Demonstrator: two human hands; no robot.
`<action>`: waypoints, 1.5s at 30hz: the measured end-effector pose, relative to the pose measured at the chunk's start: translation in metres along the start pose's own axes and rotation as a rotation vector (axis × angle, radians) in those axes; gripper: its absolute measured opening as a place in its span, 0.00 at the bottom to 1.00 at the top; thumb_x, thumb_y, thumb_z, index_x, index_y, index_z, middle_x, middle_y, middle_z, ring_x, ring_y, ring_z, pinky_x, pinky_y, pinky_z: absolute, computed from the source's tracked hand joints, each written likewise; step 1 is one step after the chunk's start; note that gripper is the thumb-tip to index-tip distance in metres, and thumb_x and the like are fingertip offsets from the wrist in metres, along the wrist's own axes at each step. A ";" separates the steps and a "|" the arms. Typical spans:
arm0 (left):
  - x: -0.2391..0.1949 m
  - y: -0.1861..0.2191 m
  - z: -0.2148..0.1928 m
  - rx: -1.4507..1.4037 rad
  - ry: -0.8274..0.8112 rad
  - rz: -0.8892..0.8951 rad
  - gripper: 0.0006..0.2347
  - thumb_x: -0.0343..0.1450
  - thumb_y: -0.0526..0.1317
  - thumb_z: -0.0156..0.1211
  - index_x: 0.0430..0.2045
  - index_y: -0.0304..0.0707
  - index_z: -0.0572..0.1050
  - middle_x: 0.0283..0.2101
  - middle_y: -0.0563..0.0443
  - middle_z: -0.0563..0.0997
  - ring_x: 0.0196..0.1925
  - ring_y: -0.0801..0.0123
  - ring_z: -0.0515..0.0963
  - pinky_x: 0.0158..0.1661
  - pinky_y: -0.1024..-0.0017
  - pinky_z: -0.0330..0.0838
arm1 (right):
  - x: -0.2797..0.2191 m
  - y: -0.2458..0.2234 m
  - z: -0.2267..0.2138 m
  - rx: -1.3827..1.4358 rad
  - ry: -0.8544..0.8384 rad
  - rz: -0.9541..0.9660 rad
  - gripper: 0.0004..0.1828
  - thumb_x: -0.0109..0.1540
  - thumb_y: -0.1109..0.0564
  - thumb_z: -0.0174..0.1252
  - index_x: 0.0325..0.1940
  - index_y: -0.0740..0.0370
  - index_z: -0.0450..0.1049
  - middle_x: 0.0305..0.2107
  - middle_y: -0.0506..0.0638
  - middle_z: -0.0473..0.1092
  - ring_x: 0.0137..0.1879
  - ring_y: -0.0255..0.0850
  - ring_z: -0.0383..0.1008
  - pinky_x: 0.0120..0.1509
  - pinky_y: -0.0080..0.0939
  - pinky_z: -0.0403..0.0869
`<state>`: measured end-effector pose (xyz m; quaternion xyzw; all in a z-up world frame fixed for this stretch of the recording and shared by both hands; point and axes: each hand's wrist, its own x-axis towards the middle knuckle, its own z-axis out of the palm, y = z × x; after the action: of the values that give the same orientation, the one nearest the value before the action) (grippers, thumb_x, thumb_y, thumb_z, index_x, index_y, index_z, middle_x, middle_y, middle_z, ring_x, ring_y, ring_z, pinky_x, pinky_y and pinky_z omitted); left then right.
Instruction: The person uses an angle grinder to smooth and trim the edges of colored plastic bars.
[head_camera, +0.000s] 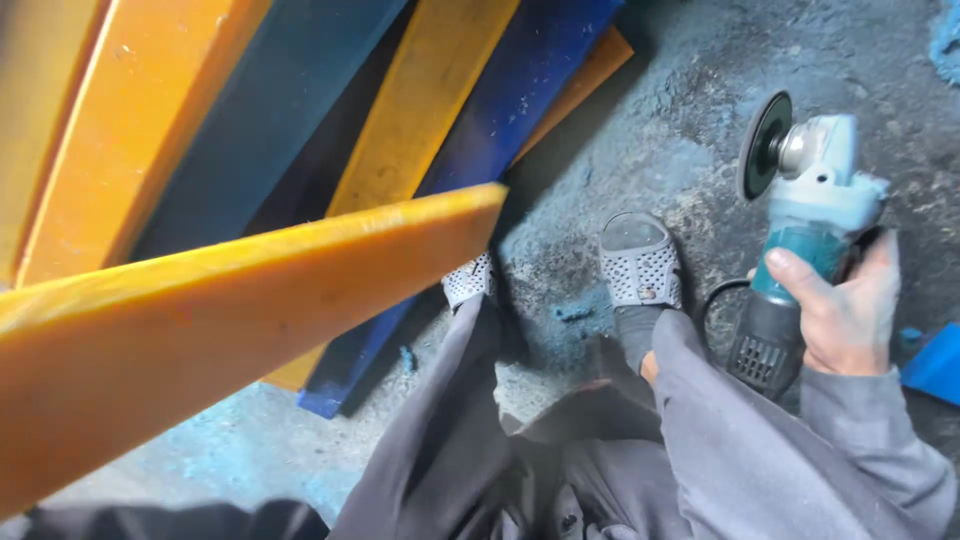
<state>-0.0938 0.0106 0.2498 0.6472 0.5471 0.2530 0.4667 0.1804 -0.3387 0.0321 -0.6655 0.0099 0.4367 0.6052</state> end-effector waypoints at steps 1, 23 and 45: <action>-0.002 -0.009 -0.010 -0.070 0.036 -0.018 0.18 0.68 0.42 0.75 0.46 0.36 0.75 0.45 0.43 0.81 0.48 0.55 0.82 0.53 0.61 0.76 | 0.002 0.000 -0.001 -0.015 0.007 0.023 0.33 0.64 0.64 0.67 0.68 0.67 0.58 0.46 0.56 0.71 0.41 0.41 0.77 0.49 0.43 0.80; -0.218 -0.445 -0.212 -0.938 0.855 -0.616 0.25 0.69 0.46 0.70 0.61 0.43 0.72 0.63 0.53 0.77 0.65 0.63 0.75 0.65 0.61 0.70 | 0.003 -0.013 0.023 -0.208 -0.077 0.003 0.34 0.64 0.61 0.71 0.67 0.68 0.59 0.52 0.54 0.69 0.52 0.37 0.75 0.53 0.39 0.78; -0.025 -0.249 0.023 1.111 -0.414 -0.018 0.43 0.48 0.55 0.82 0.53 0.27 0.70 0.47 0.34 0.77 0.51 0.41 0.75 0.48 0.52 0.71 | 0.019 -0.018 0.046 -0.228 -0.131 0.003 0.38 0.63 0.53 0.75 0.64 0.71 0.58 0.54 0.55 0.69 0.57 0.37 0.75 0.60 0.38 0.78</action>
<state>-0.1986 -0.0287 0.0250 0.8257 0.5007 -0.2068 0.1572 0.1761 -0.2868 0.0400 -0.7000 -0.0786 0.4783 0.5245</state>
